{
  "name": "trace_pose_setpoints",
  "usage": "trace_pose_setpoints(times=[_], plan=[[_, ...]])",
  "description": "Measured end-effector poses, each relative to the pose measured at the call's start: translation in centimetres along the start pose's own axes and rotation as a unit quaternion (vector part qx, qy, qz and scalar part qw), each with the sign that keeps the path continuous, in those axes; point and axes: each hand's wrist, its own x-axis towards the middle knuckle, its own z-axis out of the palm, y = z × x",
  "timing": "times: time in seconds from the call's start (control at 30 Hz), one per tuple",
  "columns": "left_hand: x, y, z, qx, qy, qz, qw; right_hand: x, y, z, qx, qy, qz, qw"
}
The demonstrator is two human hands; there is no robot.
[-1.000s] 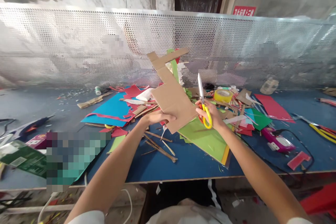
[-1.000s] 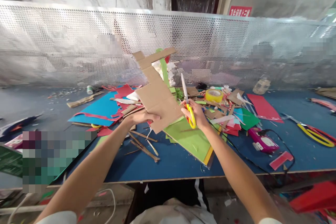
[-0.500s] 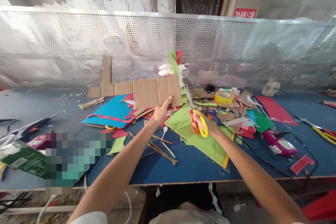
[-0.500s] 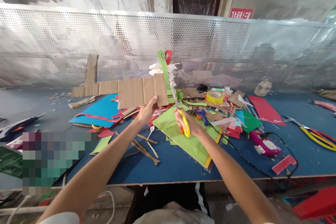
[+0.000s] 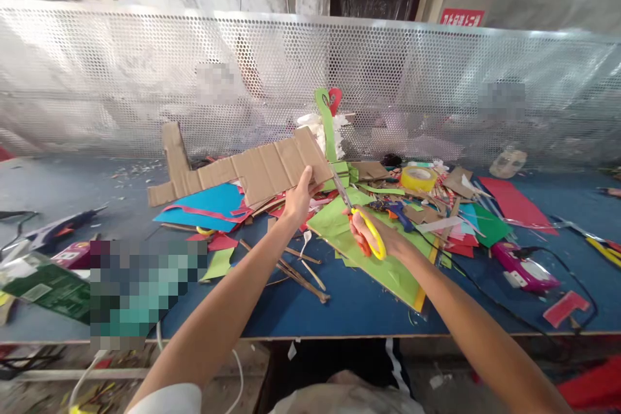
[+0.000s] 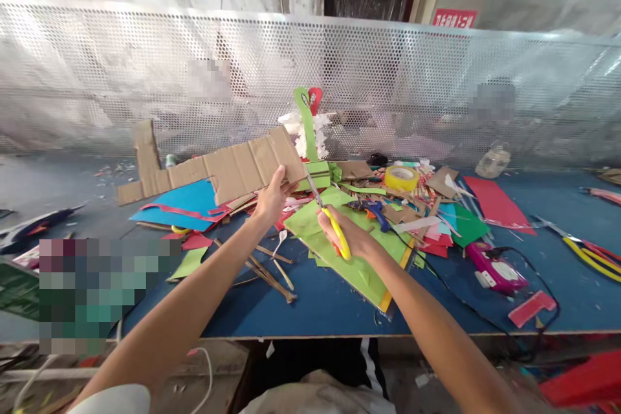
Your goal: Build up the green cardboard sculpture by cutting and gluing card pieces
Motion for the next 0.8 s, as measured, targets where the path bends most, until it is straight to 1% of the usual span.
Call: trace_pose_setpoints(times=[0.07, 0.13, 0.23, 0.4, 0.5, 0.63, 0.8], plan=[[-0.3, 0.3, 0.2, -0.006, 0.004, -0.018, 1.000, -0.2, -0.2, 0.0, -0.004, -0.013, 0.012, 1.000], [-0.4, 0.4, 0.4, -0.007, 0.007, -0.019, 1.000, -0.2, -0.2, -0.1, -0.011, -0.022, 0.017, 1.000], [-0.5, 0.4, 0.5, 0.004, 0.018, -0.007, 1.000, 0.0, 0.3, -0.2, -0.022, -0.009, 0.013, 1.000], [-0.5, 0.1, 0.5, 0.028, 0.018, -0.025, 0.999, 0.3, 0.9, -0.2, -0.028, 0.007, -0.002, 1.000], [-0.5, -0.1, 0.3, 0.030, 0.012, -0.026, 0.999, 0.2, 0.7, -0.1, -0.030, 0.012, -0.009, 0.999], [-0.4, -0.1, 0.1, 0.032, -0.010, -0.039, 0.999, 0.2, 0.1, 0.2, -0.039, 0.038, -0.010, 0.998], [-0.7, 0.1, 0.3, 0.035, -0.016, -0.028, 0.999, 0.0, -0.7, 0.4, -0.068, 0.055, -0.015, 0.996]])
